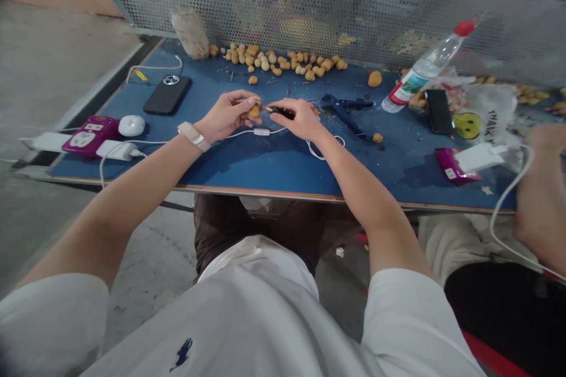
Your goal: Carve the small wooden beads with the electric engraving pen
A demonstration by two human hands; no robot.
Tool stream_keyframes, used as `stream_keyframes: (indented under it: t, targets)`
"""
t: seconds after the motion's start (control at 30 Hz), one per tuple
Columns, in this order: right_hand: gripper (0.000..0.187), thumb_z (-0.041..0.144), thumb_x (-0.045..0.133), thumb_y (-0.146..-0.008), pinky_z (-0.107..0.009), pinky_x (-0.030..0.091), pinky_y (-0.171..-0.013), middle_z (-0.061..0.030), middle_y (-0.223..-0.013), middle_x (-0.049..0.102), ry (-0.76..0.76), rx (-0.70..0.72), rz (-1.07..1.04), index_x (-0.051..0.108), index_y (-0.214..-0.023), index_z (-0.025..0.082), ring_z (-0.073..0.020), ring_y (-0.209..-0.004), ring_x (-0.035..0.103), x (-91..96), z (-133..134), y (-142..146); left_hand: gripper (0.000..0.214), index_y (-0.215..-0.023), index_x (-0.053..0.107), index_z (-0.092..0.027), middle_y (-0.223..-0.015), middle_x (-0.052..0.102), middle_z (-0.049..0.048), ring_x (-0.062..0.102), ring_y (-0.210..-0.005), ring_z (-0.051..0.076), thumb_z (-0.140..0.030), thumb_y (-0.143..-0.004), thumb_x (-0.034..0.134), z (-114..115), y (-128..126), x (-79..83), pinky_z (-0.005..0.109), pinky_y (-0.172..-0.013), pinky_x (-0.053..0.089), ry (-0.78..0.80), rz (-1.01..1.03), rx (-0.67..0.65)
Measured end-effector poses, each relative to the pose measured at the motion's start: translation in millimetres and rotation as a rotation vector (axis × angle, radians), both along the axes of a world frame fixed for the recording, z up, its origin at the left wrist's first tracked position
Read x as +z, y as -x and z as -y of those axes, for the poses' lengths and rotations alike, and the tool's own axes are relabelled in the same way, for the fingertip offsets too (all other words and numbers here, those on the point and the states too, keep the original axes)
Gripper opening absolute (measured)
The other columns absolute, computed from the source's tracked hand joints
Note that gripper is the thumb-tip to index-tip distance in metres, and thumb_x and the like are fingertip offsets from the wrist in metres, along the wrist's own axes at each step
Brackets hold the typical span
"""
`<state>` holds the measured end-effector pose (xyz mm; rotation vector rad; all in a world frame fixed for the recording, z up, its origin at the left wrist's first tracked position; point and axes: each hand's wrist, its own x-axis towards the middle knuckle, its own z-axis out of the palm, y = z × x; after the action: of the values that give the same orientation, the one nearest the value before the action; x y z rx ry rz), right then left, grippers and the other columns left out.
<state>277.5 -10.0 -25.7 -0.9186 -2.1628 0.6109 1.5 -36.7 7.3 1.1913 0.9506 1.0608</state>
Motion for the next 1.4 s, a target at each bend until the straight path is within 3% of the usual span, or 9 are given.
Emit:
stream_keyframes:
  t: [0.33,0.5,0.73,0.97,1.4]
  targets:
    - [0.092,0.113,0.071,-0.106,-0.066,0.075,-0.113,-0.0152,-0.142,0.098,0.008,0.001,-0.052,0.100,-0.145,0.035,-0.0435,-0.123,0.091,-1.3,-1.1,0.8,0.017,-0.125,0.082,-0.015,-0.094,0.091,0.0003,0.088,-0.068,0.008,-0.026,-0.135,0.073,1.0,-1.5,1.2,0.014,-0.065,0.063,0.038,0.003,-0.004]
    - [0.095,0.115,0.068,-0.105,-0.066,0.075,-0.109,-0.0161,-0.141,0.097,0.012,-0.009,-0.044,0.100,-0.145,0.035,-0.0433,-0.119,0.091,0.3,0.3,1.1,0.018,-0.128,0.084,-0.017,-0.098,0.093,-0.0004,0.082,-0.060,0.005,-0.035,-0.129,0.087,0.5,-0.6,0.2,0.012,-0.059,0.059,0.043,-0.025,-0.001]
    - [0.076,0.101,0.077,-0.110,-0.069,0.075,-0.114,-0.0152,-0.141,0.097,0.055,-0.047,-0.018,0.100,-0.144,0.036,-0.0454,-0.126,0.089,4.9,6.0,3.1,0.024,-0.134,0.087,-0.018,-0.106,0.095,0.0020,0.091,-0.075,0.009,-0.038,-0.123,0.096,-0.3,-0.9,-0.9,0.016,-0.075,0.072,0.027,0.002,0.036]
    - [0.066,0.092,0.079,-0.113,-0.073,0.074,-0.120,-0.0153,-0.145,0.096,0.026,-0.011,-0.055,0.101,-0.141,0.037,-0.0470,-0.130,0.090,2.5,4.3,2.3,0.023,-0.132,0.089,-0.017,-0.100,0.094,0.0014,0.092,-0.077,0.009,-0.034,-0.121,0.099,3.5,-1.7,1.1,0.013,-0.075,0.073,0.073,0.018,0.044]
    - [0.086,0.110,0.070,-0.108,-0.070,0.074,-0.112,-0.0155,-0.141,0.096,0.029,-0.019,0.005,0.099,-0.143,0.037,-0.0453,-0.122,0.089,1.9,1.9,0.3,0.021,-0.130,0.092,-0.015,-0.112,0.098,0.0068,0.094,-0.079,0.011,-0.032,-0.121,0.099,1.8,-0.4,-3.1,0.022,-0.089,0.080,0.074,0.037,-0.003]
